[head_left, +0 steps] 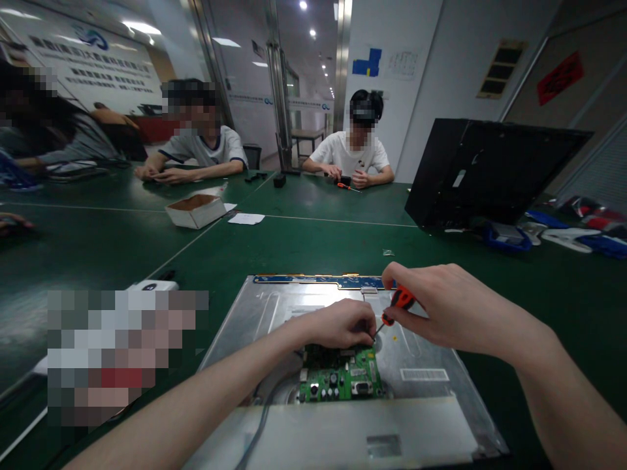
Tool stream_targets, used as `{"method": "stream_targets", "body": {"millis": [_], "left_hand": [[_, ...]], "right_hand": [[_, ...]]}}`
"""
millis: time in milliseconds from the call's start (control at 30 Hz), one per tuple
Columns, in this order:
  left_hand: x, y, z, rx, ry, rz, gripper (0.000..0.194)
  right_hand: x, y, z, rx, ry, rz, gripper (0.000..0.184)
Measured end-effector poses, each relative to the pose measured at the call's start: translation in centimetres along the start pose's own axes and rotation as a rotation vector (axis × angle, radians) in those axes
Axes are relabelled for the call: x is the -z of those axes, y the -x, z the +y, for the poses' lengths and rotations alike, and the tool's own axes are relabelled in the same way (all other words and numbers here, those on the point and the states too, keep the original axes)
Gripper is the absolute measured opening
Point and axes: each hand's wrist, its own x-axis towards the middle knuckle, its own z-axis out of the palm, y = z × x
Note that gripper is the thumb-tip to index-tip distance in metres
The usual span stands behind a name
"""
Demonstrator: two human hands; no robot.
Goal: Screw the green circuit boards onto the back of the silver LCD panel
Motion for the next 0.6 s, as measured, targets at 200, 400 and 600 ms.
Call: {"method": "stream_targets", "body": {"millis": [200,400,600], "left_hand": [[0.0,0.01,-0.04,0.002,0.001,0.001,0.02],[-0.07,-0.02,-0.31,0.003,0.007,-0.007,0.016],[-0.2,-0.05,-0.39,-0.005,0.01,0.01,0.009]], "right_hand": [[0.11,-0.06,-0.01,-0.002,-0.023,-0.002,0.016],[0.01,-0.04,0.07,0.006,-0.052,-0.016,0.015],[0.03,0.17,0.03,0.032,-0.11,-0.042,0.016]]}}
